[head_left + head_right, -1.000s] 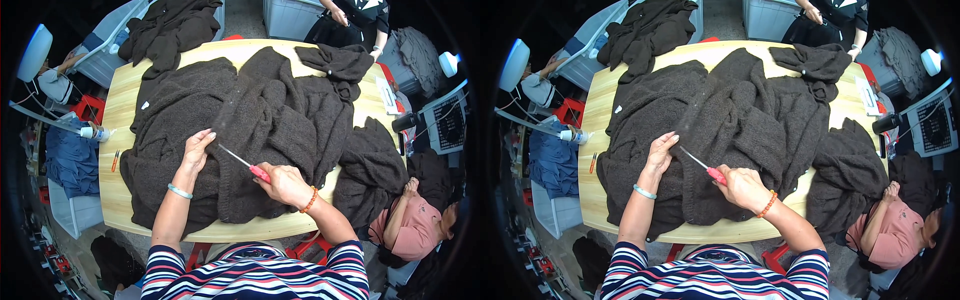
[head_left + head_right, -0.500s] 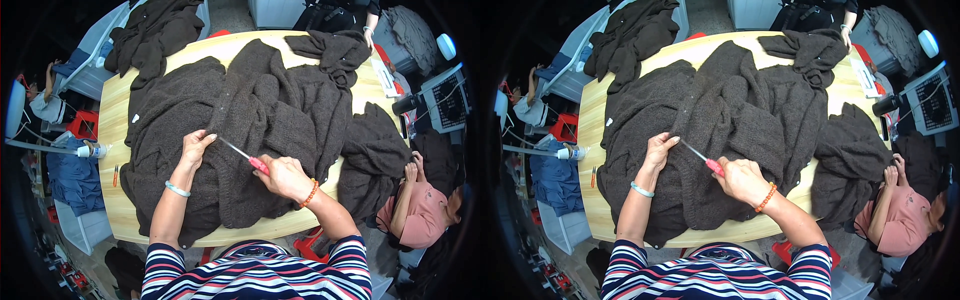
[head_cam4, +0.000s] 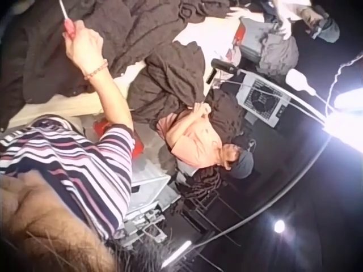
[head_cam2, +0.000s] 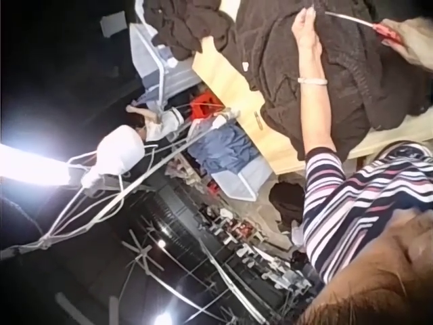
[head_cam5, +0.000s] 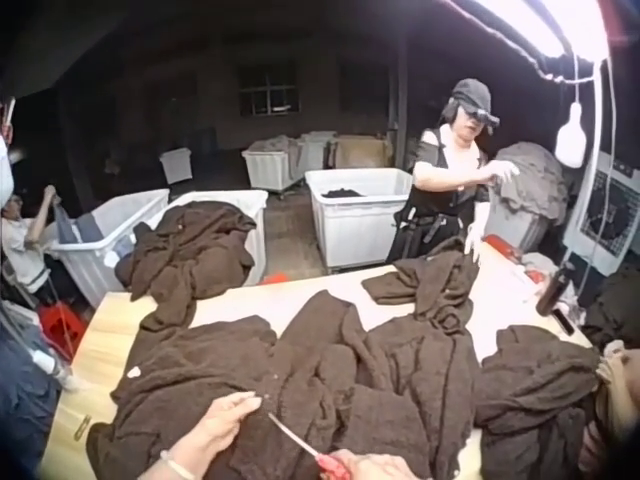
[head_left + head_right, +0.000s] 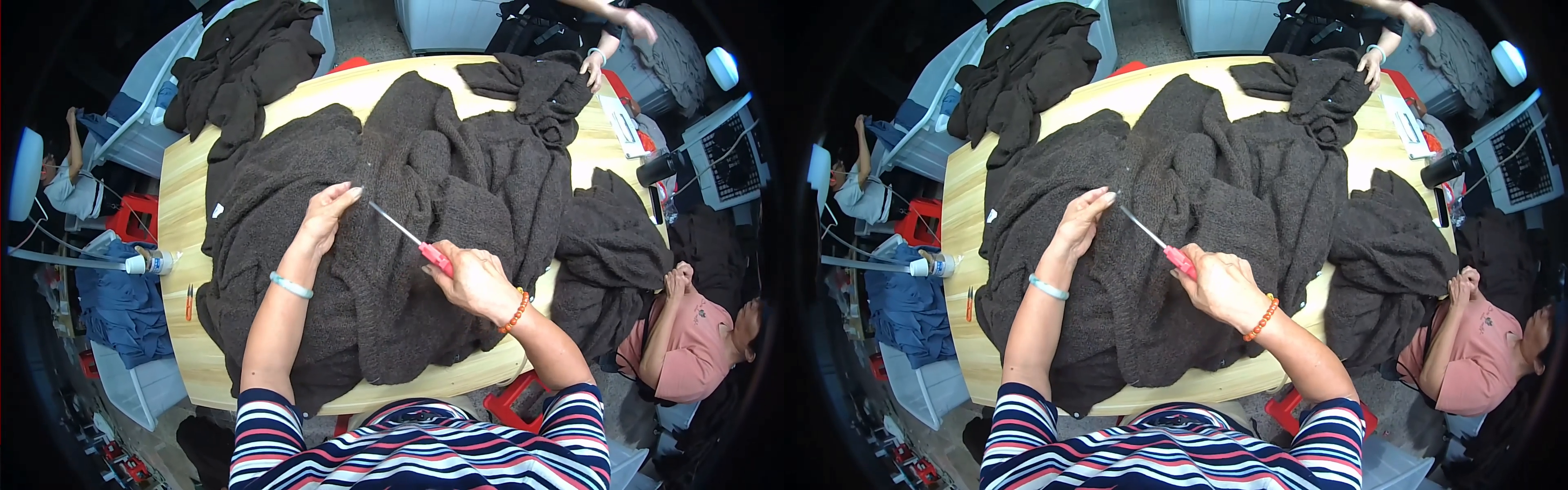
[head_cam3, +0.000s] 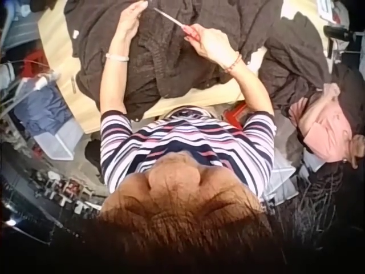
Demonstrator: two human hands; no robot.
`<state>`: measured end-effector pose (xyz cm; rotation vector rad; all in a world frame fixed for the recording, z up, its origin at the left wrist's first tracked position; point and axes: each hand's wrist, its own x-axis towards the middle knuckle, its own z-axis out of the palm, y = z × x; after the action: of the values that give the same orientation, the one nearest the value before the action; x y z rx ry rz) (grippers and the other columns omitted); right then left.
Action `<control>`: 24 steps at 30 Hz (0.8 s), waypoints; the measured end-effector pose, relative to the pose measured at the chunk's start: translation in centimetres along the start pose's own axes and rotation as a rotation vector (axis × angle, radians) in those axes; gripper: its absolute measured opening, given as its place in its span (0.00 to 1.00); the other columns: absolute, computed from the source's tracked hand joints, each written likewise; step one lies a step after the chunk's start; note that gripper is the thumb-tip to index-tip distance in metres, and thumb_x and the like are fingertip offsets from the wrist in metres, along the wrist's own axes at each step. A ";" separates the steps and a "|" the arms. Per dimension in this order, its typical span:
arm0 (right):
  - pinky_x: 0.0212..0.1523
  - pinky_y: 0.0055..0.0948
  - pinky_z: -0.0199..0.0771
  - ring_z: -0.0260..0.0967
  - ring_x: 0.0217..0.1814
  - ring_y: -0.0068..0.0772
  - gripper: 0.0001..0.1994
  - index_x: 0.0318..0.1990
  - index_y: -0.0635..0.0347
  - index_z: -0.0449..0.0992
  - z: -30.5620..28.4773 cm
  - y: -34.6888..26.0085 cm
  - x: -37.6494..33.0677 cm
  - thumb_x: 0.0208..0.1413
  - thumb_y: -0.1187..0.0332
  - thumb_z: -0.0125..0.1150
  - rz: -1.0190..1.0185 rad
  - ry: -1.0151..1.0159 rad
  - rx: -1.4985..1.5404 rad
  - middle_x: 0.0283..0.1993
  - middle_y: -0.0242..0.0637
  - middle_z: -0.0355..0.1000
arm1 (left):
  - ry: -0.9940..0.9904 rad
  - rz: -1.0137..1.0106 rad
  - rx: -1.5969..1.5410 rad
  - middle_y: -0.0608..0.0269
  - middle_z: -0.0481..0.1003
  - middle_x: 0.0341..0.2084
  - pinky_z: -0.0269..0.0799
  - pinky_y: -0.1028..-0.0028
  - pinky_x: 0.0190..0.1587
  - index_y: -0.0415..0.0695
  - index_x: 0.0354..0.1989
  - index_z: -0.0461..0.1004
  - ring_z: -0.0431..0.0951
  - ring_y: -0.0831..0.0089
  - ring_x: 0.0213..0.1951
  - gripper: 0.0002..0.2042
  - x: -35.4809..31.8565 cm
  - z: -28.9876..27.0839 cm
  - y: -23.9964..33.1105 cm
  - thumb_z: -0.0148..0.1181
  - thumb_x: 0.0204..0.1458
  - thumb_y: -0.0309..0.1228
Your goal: Trim loose threads from finished garments using scissors.
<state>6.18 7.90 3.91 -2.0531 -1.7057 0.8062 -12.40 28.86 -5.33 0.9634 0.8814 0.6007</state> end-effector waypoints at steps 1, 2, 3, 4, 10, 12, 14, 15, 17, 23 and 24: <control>0.37 0.49 0.74 0.74 0.34 0.58 0.13 0.45 0.55 0.72 -0.3 0.0 0.3 0.59 0.59 0.58 0.031 0.000 0.015 0.28 0.50 0.74 | 0.001 0.004 0.001 0.63 0.77 0.40 0.71 0.80 0.47 0.35 0.51 0.73 0.76 0.80 0.42 0.15 0.9 -0.1 -0.1 0.62 0.57 0.25; 0.37 0.50 0.73 0.74 0.34 0.58 0.12 0.43 0.56 0.71 -0.6 0.0 0.5 0.59 0.59 0.59 0.042 0.015 0.006 0.27 0.51 0.74 | 0.014 -0.011 0.088 0.63 0.78 0.38 0.72 0.80 0.45 0.34 0.49 0.74 0.77 0.79 0.39 0.13 1.7 0.1 -0.2 0.63 0.56 0.24; 0.37 0.50 0.73 0.74 0.34 0.58 0.12 0.43 0.56 0.71 -0.6 0.2 0.8 0.59 0.59 0.59 0.042 0.020 0.005 0.27 0.51 0.74 | 0.029 -0.025 0.176 0.63 0.78 0.36 0.73 0.80 0.43 0.34 0.46 0.75 0.77 0.79 0.37 0.11 2.3 0.2 -0.5 0.63 0.55 0.22; 0.37 0.49 0.73 0.75 0.34 0.58 0.12 0.43 0.57 0.71 -0.4 0.6 1.3 0.59 0.59 0.59 0.025 0.029 -0.036 0.27 0.51 0.74 | 0.073 0.033 0.177 0.64 0.79 0.32 0.73 0.81 0.40 0.34 0.41 0.77 0.77 0.79 0.34 0.08 2.6 0.4 -1.0 0.63 0.53 0.20; 0.42 0.49 0.74 0.76 0.37 0.56 0.14 0.41 0.60 0.75 -0.1 1.2 2.3 0.57 0.58 0.60 -0.042 -0.011 -0.071 0.28 0.51 0.76 | 0.053 0.077 0.183 0.65 0.78 0.34 0.71 0.81 0.40 0.32 0.41 0.77 0.76 0.80 0.35 0.08 2.5 -0.9 -2.6 0.63 0.53 0.20; 0.42 0.49 0.74 0.76 0.37 0.56 0.14 0.41 0.60 0.75 -0.4 1.2 2.6 0.57 0.58 0.60 -0.021 -0.018 -0.070 0.28 0.51 0.76 | 0.047 0.066 0.175 0.65 0.78 0.34 0.71 0.81 0.40 0.33 0.40 0.77 0.75 0.80 0.34 0.06 2.0 -0.6 -2.4 0.62 0.54 0.18; 0.41 0.48 0.75 0.77 0.39 0.56 0.14 0.38 0.64 0.74 0.0 1.5 2.6 0.57 0.60 0.59 -0.068 -0.047 -0.073 0.32 0.54 0.77 | 0.045 0.072 0.170 0.66 0.78 0.33 0.71 0.82 0.40 0.36 0.38 0.77 0.76 0.80 0.34 0.04 1.7 -0.3 -2.3 0.62 0.54 0.19; 0.42 0.49 0.75 0.77 0.39 0.56 0.14 0.39 0.65 0.74 -0.2 1.5 2.6 0.57 0.60 0.59 -0.097 -0.098 -0.049 0.32 0.54 0.77 | 0.045 0.082 0.160 0.67 0.78 0.32 0.70 0.82 0.40 0.38 0.36 0.76 0.76 0.80 0.34 0.03 1.7 -0.2 -2.3 0.61 0.55 0.20; 0.43 0.50 0.74 0.76 0.39 0.57 0.14 0.40 0.63 0.73 -0.3 1.8 2.6 0.58 0.60 0.59 -0.058 -0.071 0.014 0.32 0.54 0.76 | 0.020 0.062 0.156 0.67 0.78 0.33 0.70 0.82 0.41 0.37 0.40 0.76 0.75 0.81 0.35 0.05 1.7 -0.2 -1.8 0.61 0.55 0.20; 0.44 0.51 0.73 0.74 0.40 0.60 0.16 0.46 0.59 0.72 -1.0 3.4 2.4 0.60 0.57 0.58 0.057 -0.035 0.040 0.32 0.53 0.75 | 0.054 0.012 0.200 0.65 0.76 0.39 0.67 0.81 0.42 0.32 0.58 0.68 0.72 0.82 0.42 0.24 4.8 2.2 0.8 0.65 0.54 0.27; 0.44 0.51 0.73 0.74 0.40 0.60 0.16 0.46 0.59 0.72 -1.1 3.3 2.5 0.60 0.57 0.58 0.053 -0.033 0.037 0.32 0.53 0.75 | 0.103 -0.016 0.296 0.65 0.76 0.38 0.67 0.81 0.40 0.32 0.56 0.70 0.73 0.82 0.41 0.22 5.8 2.6 1.1 0.65 0.54 0.27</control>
<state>9.74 9.73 2.29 -2.0795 -1.6469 0.8861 -7.24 32.71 -5.75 1.1989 1.0893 0.5182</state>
